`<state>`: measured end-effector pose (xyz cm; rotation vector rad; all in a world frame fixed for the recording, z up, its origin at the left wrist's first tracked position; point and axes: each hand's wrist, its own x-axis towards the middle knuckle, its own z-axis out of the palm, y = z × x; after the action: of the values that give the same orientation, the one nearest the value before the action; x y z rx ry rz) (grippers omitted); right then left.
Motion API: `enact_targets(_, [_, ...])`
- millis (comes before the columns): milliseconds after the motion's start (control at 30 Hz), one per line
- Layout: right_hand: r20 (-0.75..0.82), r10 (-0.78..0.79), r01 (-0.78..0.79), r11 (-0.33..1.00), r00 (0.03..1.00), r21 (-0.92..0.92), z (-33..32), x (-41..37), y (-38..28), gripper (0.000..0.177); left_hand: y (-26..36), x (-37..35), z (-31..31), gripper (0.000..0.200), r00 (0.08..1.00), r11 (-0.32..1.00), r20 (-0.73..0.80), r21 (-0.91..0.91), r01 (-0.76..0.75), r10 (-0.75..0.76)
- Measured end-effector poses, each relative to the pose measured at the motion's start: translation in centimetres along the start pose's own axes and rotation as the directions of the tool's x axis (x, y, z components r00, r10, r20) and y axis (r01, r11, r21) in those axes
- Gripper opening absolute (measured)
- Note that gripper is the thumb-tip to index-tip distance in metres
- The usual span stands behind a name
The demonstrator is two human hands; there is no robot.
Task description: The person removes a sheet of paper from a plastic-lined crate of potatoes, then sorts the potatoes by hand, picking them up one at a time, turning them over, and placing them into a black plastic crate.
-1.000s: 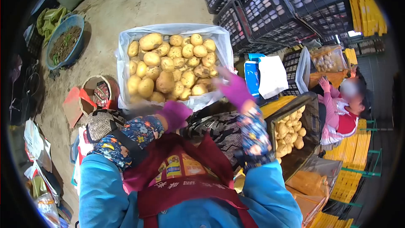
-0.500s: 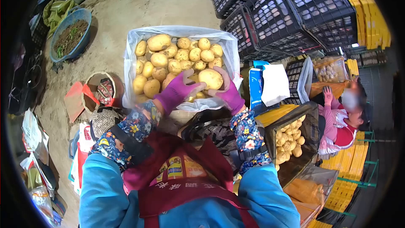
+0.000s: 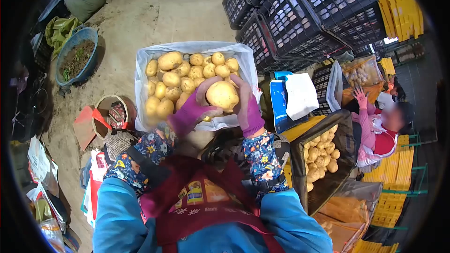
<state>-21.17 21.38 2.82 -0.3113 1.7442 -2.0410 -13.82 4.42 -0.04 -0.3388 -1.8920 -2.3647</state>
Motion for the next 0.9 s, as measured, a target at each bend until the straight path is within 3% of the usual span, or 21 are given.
enact_targets(67, [0.018,0.027,-0.022,0.971,0.999,-0.238,1.1,-0.8,-1.2,0.055,-1.4,0.3,-0.4,0.084,0.999,0.999,-0.012,-0.002,-0.046,0.046])
enact_targets(100, [0.060,0.032,-0.034,0.998,0.998,0.045,1.4,-0.8,-1.1,0.054,-1.2,0.6,-0.4,0.084,0.998,0.998,-0.015,-0.004,-0.068,0.068])
enact_targets(200, [0.048,0.112,-0.119,0.975,0.993,0.186,1.8,-2.0,-1.6,0.052,0.8,0.9,-0.5,0.079,0.980,0.836,0.057,0.515,-0.191,0.189])
enact_targets(300, [0.021,0.176,-0.175,0.943,0.984,0.283,-3.1,-3.8,-2.6,0.053,1.6,1.0,0.5,0.079,0.978,0.944,0.015,0.261,-0.203,0.206])
enact_targets(333, [0.053,0.053,-0.073,0.840,0.997,0.538,-6.2,-4.4,-2.9,0.051,2.3,0.9,-0.3,0.073,0.980,0.895,-0.057,0.421,-0.150,0.192])
enact_targets(367, [-0.110,0.059,0.030,0.740,0.992,0.672,-8.1,-6.2,-5.1,0.052,4.2,0.7,-0.8,0.066,0.961,0.985,-0.270,0.170,-0.016,0.062])
enact_targets(400, [-0.125,-0.128,0.179,0.697,0.984,0.694,-10.8,-8.3,-6.9,0.051,5.7,0.6,-1.4,0.059,0.893,0.992,-0.437,-0.110,0.069,-0.111])
enact_targets(433, [-0.172,-0.234,0.268,0.487,0.957,0.831,-14.1,-9.7,-7.0,0.045,5.8,0.0,-2.9,0.055,0.879,0.999,-0.476,0.030,0.044,-0.024])
enact_targets(467, [-0.144,-0.295,0.227,0.269,0.945,0.936,-16.8,-10.9,-6.6,0.042,5.9,-0.9,-5.0,0.052,0.862,0.985,-0.502,0.169,0.020,0.069])
enact_targets(500, [-0.116,-0.354,0.141,0.045,0.928,0.989,-19.5,-12.1,-6.3,0.040,5.9,-1.3,-5.6,0.049,0.842,0.982,-0.529,0.189,-0.001,0.103])
enact_targets(533, [-0.148,-0.334,0.124,-0.092,0.931,0.988,-20.8,-12.4,-5.2,0.040,5.8,-1.7,-6.3,0.047,0.820,0.978,-0.556,0.209,-0.021,0.137])
enact_targets(567, [-0.137,-0.266,0.176,0.127,0.954,0.976,-21.6,-11.4,-3.2,0.039,5.9,-1.5,-6.4,0.046,0.797,0.992,-0.593,0.119,-0.053,0.114])
enact_targets(600, [-0.142,-0.199,0.205,0.341,0.970,0.918,-21.5,-10.4,-1.5,0.039,6.0,-1.5,-6.5,0.045,0.776,0.996,-0.625,0.032,-0.088,0.088])
enact_targets(633, [-0.158,-0.001,0.132,0.554,0.987,0.822,-17.0,-8.9,-2.1,0.042,6.4,-1.3,-6.2,0.044,0.738,0.982,-0.674,-0.164,-0.093,-0.043])
enact_targets(667, [-0.213,0.189,0.011,0.722,0.959,0.692,-10.8,-6.9,-2.5,0.045,6.5,-1.3,-6.4,0.047,0.736,0.980,-0.672,-0.189,-0.065,-0.081])
enact_targets(700, [-0.153,0.327,-0.218,0.848,0.933,0.483,-7.1,-4.8,-1.4,0.052,6.5,-1.4,-6.7,0.050,0.733,0.976,-0.671,-0.212,-0.039,-0.116])
enact_targets(733, [-0.092,0.396,-0.392,0.918,0.914,0.053,-3.1,-2.5,-0.7,0.056,6.6,-1.4,-7.0,0.053,0.727,0.971,-0.669,-0.237,-0.015,-0.152])
enact_targets(767, [-0.051,0.402,-0.400,0.876,0.914,-0.271,0.3,-0.4,1.1,0.059,6.6,-1.4,-7.1,0.052,0.719,0.970,-0.675,-0.244,-0.007,-0.165])
enact_targets(800, [0.098,0.252,-0.173,0.851,0.963,-0.495,2.1,0.6,4.0,0.059,6.6,-1.3,-7.3,0.051,0.711,0.968,-0.681,-0.251,-0.002,-0.175])
enact_targets(833, [0.070,0.260,-0.136,0.694,0.963,-0.707,4.2,2.5,6.5,0.074,6.7,-1.1,-7.4,0.050,0.702,0.966,-0.688,-0.258,0.000,-0.183])
enact_targets(900, [0.003,0.176,-0.064,0.374,0.984,-0.925,8.7,4.7,7.9,0.079,6.7,-0.8,-7.4,0.047,0.681,0.964,-0.707,-0.267,-0.006,-0.191])
